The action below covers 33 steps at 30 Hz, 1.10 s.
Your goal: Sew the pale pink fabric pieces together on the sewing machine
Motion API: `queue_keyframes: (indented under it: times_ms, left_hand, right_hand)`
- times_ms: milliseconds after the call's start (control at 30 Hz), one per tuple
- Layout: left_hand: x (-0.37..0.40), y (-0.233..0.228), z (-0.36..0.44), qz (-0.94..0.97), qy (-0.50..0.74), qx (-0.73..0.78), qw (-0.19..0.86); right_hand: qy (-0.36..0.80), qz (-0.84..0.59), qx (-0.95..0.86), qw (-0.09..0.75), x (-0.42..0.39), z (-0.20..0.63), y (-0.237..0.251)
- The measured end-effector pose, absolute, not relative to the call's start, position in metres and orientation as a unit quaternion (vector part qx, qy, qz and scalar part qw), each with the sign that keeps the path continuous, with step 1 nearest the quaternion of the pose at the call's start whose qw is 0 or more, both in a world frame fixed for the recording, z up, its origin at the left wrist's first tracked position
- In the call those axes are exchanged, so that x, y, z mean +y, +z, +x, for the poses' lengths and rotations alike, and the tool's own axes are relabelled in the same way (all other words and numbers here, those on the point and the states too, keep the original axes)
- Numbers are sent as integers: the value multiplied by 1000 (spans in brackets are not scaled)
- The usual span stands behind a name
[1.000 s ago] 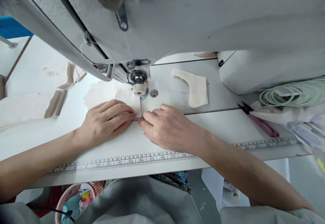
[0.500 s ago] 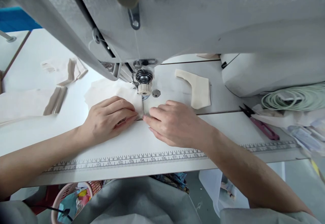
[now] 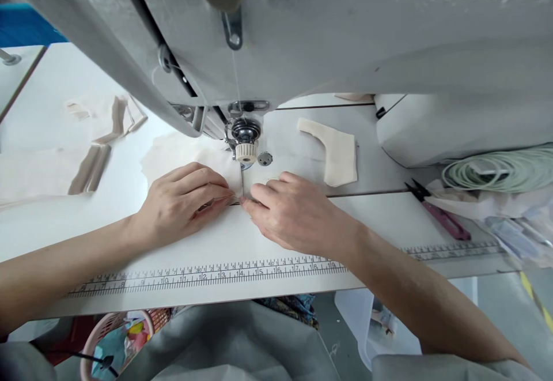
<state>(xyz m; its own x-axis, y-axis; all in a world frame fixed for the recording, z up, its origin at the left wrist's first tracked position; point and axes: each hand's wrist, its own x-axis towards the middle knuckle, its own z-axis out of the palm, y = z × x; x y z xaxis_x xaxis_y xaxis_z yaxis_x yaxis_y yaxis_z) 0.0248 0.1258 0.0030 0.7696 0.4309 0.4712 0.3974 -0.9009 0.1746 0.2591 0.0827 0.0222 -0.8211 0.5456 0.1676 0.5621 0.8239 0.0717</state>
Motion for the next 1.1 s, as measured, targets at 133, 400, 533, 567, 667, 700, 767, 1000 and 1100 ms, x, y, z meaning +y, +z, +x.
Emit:
queue_keyframes:
  times_ms: [133,400,533,567,667,700,767,1000,1100]
  left_hand:
    - [123,4,24,942,261,211,10]
    - [122,6,24,949,242,188,-66]
    - [121,5,23,952,234,178,-81]
    - [121,5,22,953,233,178,-82]
    - [122,5,22,953,232,177,-82]
    - [122,5,22,953,232,176,-82]
    - [122,5,21,953,232,175,-83]
    - [123,4,20,954,230,170,-89]
    - [123,5,19,955,229,167,-86]
  right_hand:
    - [-41,-288,-953,85,82,257,21]
    - [-14,-293,-950,103,78,255,21]
    - [-14,-298,-950,96,78,254,22]
    - [-15,-298,-950,95,78,254,22]
    - [-22,-295,-951,90,79,253,22]
    - [-27,-294,-951,89,79,253,22]
    - [-38,-292,-952,88,78,253,22]
    - [-69,-287,-952,83,78,254,21]
    - [-76,-282,-952,88,79,254,21]
